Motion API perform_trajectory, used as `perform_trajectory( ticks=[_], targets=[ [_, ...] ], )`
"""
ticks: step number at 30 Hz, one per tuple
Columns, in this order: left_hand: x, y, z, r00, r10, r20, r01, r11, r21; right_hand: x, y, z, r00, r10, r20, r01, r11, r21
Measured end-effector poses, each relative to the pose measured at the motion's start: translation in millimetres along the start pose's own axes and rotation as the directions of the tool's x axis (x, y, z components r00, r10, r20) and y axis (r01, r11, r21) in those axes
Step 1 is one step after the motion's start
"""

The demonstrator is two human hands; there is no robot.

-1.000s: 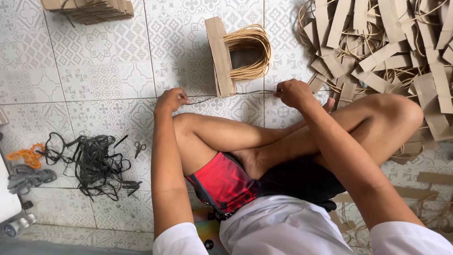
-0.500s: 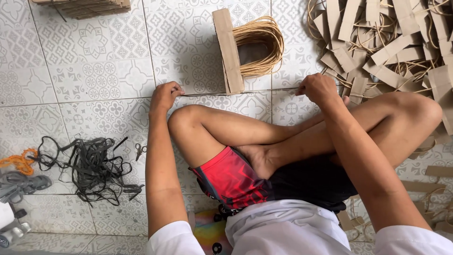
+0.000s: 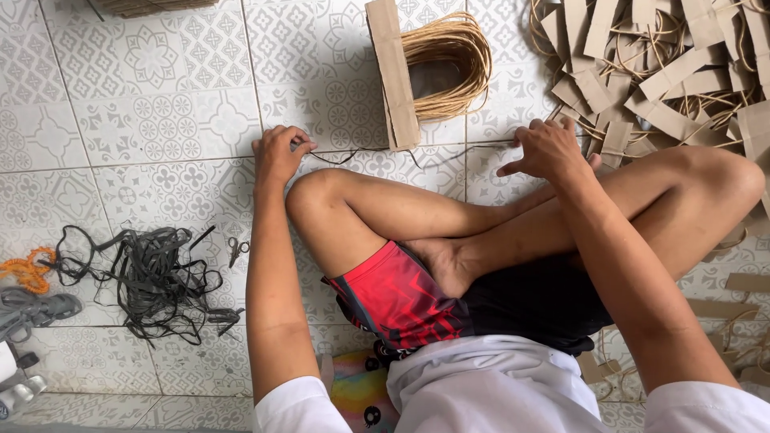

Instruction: A person untangles thin black plastic strips and uses them to tie together bundles of cardboard handles for paper bags.

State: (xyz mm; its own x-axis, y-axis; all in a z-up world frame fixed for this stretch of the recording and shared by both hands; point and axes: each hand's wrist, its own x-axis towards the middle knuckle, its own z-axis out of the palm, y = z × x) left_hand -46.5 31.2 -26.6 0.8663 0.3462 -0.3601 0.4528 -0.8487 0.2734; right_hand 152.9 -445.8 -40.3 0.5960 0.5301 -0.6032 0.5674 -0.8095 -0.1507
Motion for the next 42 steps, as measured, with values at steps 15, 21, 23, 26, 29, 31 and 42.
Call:
perform_trajectory(
  ticks=[15, 21, 23, 26, 29, 31, 42],
  targets=[
    [53, 164, -47, 0.950, 0.053, 0.307, 0.226, 0.562, -0.796, 14, -46, -149, 0.978, -0.015, -0.208, 0.203, 0.290, 0.935],
    [77, 168, -7, 0.934, 0.029, 0.356, 0.294, 0.503, -0.813, 62, -43, -132, 0.993, -0.070, 0.094, -0.078, 0.211, 0.974],
    [80, 169, -5, 0.924, 0.015, 0.382, 0.322, 0.506, -0.800, 71, -43, -124, 0.987, -0.055, 0.151, -0.137, 0.207, 0.969],
    [81, 171, -3, 0.928, -0.016, 0.371, 0.337, 0.456, -0.824, 84, -43, -107, 0.984, -0.142, 0.110, -0.088, 0.152, 0.984],
    [86, 174, -3, 0.930, -0.059, 0.361, 0.350, 0.435, -0.830, 92, -43, -101, 0.991, -0.132, 0.028, -0.017, 0.083, 0.996],
    [91, 174, 0, 0.922, -0.029, 0.386, 0.362, 0.416, -0.834, 85, -47, -114, 0.977, -0.213, -0.001, 0.016, 0.068, 0.998],
    [127, 185, 44, 0.969, 0.203, 0.141, 0.057, 0.372, -0.927, 90, -20, -126, 0.969, -0.248, -0.008, 0.013, 0.018, 1.000]
  ],
)
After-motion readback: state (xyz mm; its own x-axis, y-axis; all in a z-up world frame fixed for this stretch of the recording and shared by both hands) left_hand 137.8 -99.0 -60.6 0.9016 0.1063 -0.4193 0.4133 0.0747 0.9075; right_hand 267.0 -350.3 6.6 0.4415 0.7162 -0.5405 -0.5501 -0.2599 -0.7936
